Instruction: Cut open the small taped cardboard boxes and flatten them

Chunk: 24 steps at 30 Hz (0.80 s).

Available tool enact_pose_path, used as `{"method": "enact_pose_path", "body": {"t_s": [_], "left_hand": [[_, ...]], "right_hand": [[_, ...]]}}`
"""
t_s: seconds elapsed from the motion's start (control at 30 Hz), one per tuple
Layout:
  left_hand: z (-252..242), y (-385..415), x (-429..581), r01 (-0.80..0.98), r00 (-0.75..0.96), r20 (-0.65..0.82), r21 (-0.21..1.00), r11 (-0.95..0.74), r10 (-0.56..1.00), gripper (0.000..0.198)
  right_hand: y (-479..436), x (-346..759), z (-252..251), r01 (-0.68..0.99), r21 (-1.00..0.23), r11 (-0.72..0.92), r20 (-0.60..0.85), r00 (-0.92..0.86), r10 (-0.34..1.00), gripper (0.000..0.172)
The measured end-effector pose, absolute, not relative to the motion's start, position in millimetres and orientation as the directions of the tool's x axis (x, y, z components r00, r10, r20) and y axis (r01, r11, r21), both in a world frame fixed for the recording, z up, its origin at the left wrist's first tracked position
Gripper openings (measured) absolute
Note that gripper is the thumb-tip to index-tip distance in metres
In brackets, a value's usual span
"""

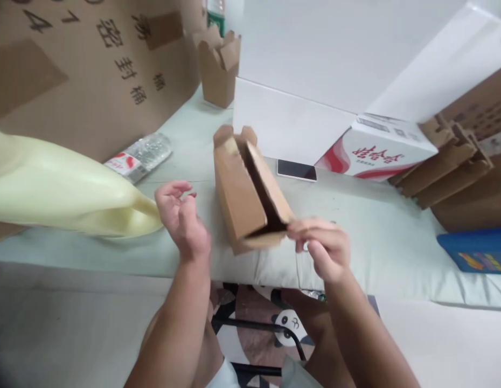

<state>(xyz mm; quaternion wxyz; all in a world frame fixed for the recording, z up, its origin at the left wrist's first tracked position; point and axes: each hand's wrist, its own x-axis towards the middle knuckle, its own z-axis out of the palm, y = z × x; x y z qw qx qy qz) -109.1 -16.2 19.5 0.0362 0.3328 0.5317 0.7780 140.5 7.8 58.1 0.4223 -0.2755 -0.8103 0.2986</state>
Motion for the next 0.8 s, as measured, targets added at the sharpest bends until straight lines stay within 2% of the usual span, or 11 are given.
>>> {"method": "enact_pose_path", "body": {"t_s": [0.07, 0.13, 0.27, 0.37, 0.53, 0.67, 0.8], "left_hand": [[22, -16, -105, 0.393, -0.645, 0.571, 0.818, -0.420, 0.508, 0.033], [26, -15, -101, 0.474, -0.513, 0.638, 0.768, -0.431, 0.574, 0.039], [31, -9, -94, 0.571, -0.358, 0.650, 0.720, -0.393, 0.670, 0.034], [29, -4, -94, 0.552, -0.349, 0.631, 0.736, -0.392, 0.693, 0.034], [25, 0, -97, 0.470, -0.417, 0.680, 0.729, -0.498, 0.603, 0.036], [23, 5, -97, 0.409, -0.460, 0.660, 0.751, -0.519, 0.593, 0.040], [19, 6, -94, 0.420, -0.379, 0.579, 0.803, -0.424, 0.722, 0.049]], "right_hand": [[-17, 168, 62, 0.165, -0.649, 0.742, 0.573, -0.535, 0.620, 0.032], [-33, 185, 67, 0.175, -0.559, 0.811, 0.610, -0.575, 0.545, 0.032], [-40, 199, 68, 0.225, -0.529, 0.819, 0.588, -0.598, 0.544, 0.047], [-34, 200, 58, 0.270, -0.525, 0.807, 0.572, -0.590, 0.570, 0.057], [-26, 193, 29, 0.448, -0.559, 0.698, 0.489, -0.501, 0.714, 0.071], [-22, 184, 11, 0.545, -0.503, 0.671, 0.519, -0.430, 0.739, 0.061], [-20, 179, 5, 0.627, -0.516, 0.584, 0.568, -0.260, 0.781, 0.038]]}}
